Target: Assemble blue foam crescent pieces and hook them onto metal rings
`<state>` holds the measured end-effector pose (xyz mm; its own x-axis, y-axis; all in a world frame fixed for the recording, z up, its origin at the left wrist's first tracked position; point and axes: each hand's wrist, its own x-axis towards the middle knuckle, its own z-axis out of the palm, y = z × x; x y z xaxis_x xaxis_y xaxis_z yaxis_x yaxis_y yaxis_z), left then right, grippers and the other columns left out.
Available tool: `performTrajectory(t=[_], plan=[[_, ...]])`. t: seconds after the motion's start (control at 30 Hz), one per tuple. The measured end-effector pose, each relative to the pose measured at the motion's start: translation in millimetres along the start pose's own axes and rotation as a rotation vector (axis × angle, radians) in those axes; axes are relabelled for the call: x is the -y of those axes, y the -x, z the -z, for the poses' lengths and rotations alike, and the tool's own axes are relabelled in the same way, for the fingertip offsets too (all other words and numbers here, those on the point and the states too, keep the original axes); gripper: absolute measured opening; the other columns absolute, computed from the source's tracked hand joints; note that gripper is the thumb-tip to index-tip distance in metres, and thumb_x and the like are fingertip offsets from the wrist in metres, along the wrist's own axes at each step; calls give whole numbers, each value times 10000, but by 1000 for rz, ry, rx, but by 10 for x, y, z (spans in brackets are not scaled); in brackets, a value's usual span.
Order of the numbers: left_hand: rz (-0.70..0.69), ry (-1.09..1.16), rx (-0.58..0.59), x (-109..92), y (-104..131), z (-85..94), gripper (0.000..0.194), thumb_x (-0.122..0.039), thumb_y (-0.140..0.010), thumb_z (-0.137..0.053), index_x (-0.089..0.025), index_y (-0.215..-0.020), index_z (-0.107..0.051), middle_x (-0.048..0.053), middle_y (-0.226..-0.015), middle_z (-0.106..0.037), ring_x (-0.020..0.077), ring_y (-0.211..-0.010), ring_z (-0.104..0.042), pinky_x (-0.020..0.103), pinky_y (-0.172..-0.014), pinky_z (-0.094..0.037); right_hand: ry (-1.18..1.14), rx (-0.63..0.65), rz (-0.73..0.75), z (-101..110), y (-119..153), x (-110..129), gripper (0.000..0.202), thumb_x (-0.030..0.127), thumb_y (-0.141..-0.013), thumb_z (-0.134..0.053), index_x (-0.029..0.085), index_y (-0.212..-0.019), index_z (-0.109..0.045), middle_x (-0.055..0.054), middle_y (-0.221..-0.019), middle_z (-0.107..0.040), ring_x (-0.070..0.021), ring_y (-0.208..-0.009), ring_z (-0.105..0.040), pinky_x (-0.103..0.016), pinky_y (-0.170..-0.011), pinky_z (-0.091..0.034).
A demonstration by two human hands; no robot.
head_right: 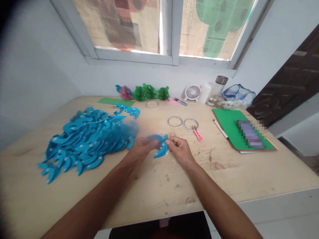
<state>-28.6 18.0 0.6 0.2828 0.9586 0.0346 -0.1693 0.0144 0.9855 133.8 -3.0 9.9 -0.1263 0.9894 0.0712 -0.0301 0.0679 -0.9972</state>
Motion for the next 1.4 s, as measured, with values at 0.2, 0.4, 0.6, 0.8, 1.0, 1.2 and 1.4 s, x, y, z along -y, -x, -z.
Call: performTrajectory(t=[0.2, 0.4, 0.6, 0.8, 1.0, 1.2, 1.4], plan=[[-4, 9, -89, -19, 26, -47, 280, -401, -701, -656, -137, -609, -679, 37, -579, -642, 129, -575, -557, 262, -621, -462, 15, -21, -32, -14, -3, -1, 291, 430, -734, -628, 158, -636, -593, 24, -537, -528, -93, -509, -450, -223, -520, -355], [50, 162, -167, -29, 70, -124, 232, -357, -689, -675, -139, -611, -661, 6, -560, -602, 106, -548, -532, 246, -599, -447, 21, -26, -54, -13, -15, -29, 294, 437, -714, -644, 158, -638, -592, 28, -532, -523, -91, -504, -445, -223, -516, -351], [90, 259, -168, 11, 51, -131, 233, -360, -621, -725, -139, -674, -674, 7, -613, -625, 110, -548, -552, 251, -569, -455, 75, -38, -72, -15, -17, -21, 313, 451, -701, -643, 152, -628, -585, 24, -536, -516, -88, -507, -427, -219, -499, -332], [-17, 86, -148, 33, 47, -123, 184, -307, -659, -701, -150, -753, -702, 12, -609, -654, 108, -540, -560, 242, -583, -463, 41, -55, -88, -7, -28, -31, 297, 433, -694, -640, 154, -617, -579, 26, -520, -503, -85, -497, -407, -218, -486, -306], [-3, 105, -140, 71, 37, -125, 180, -283, -641, -716, -157, -769, -710, 31, -715, -693, 134, -612, -603, 268, -615, -490, -42, -71, -115, -16, -32, -9, 269, 401, -669, -655, 160, -588, -568, 34, -486, -495, -86, -473, -395, -223, -481, -284], [28, 127, -165, 87, 41, -134, 157, -287, -657, -696, -150, -733, -688, 1, -583, -652, 112, -545, -574, 245, -588, -469, -18, -70, -122, -16, -22, -8, 290, 416, -681, -658, 154, -588, -576, 28, -503, -509, -86, -488, -406, -222, -491, -289], [55, 188, -173, 104, 42, -160, 180, -313, -646, -708, -149, -698, -656, -4, -591, -647, 110, -552, -582, 242, -591, -473, -8, -62, -108, -22, -16, -19, 300, 414, -685, -663, 155, -573, -560, 35, -508, -493, -81, -494, -394, -221, -495, -278]])
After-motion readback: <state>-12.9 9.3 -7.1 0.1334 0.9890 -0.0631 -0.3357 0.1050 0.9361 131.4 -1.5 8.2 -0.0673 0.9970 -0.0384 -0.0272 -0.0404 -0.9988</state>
